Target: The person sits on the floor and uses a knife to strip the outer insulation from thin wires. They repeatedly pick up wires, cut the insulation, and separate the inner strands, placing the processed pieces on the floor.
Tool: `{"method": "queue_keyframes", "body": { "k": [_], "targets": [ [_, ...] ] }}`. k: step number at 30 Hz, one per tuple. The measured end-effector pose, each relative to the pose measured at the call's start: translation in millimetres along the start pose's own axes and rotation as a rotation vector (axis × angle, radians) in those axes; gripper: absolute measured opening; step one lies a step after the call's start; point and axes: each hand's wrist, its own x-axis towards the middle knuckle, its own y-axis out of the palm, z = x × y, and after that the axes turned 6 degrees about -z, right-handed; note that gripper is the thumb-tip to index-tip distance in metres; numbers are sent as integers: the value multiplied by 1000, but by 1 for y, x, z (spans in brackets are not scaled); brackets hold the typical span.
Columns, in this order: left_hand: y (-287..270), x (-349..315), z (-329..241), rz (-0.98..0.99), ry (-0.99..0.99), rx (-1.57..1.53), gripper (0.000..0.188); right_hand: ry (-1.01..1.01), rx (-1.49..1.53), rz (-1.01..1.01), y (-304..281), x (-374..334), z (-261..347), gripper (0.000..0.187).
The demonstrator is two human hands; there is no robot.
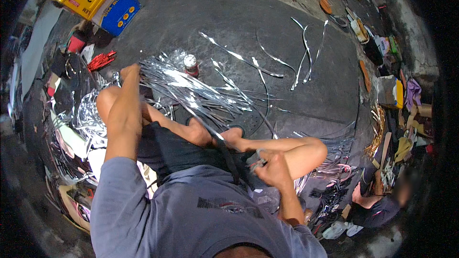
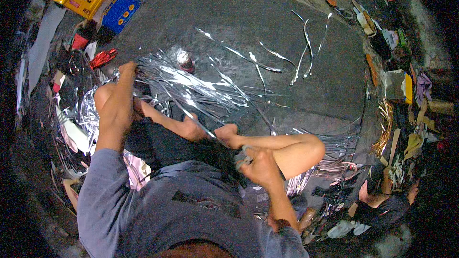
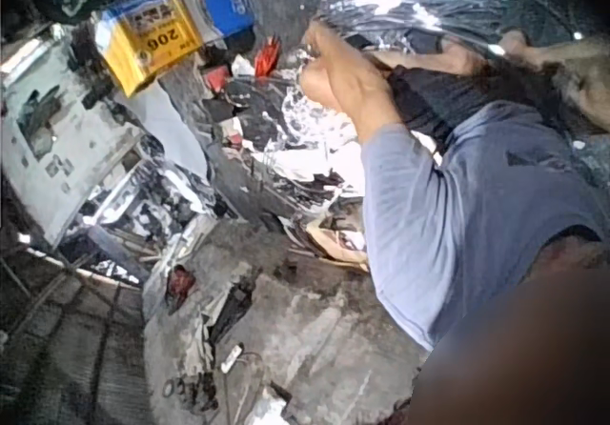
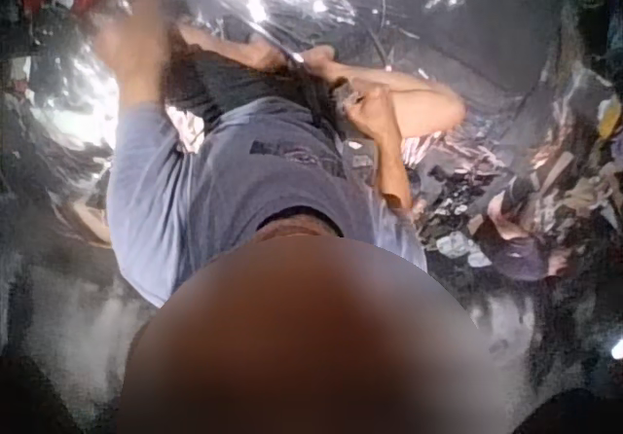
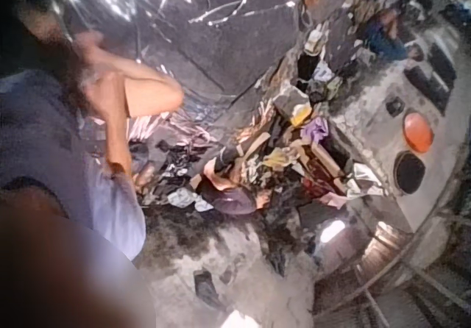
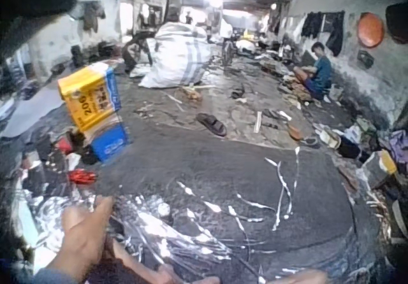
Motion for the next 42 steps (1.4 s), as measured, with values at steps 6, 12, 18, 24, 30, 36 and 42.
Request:
{"method": "queue_keyframes", "body": {
  "k": [6,12,18,24,30,36,42],
  "targets": [
    [-9,-80,-29,-456,355,460,55,350,-408,-225,7,166,-142,51],
    [-26,-194,-77,-125,1229,-91,40,639,-325,-461,75,259,-237,67],
    [19,-317,-61,472,1191,-217,23,650,311,-315,67,273,-240,22],
    [57,-403,-83,583,1096,-183,42,272,740,-430,34,228,-131,34],
    [62,-406,-121,536,1066,-50,37,-137,507,-358,19,181,-46,37],
    [40,-342,-130,755,577,-481,25,-81,193,-541,-19,142,-31,14],
    [10,-302,-112,777,100,-473,49,-108,427,-465,-35,116,-29,16]
  ]
}}
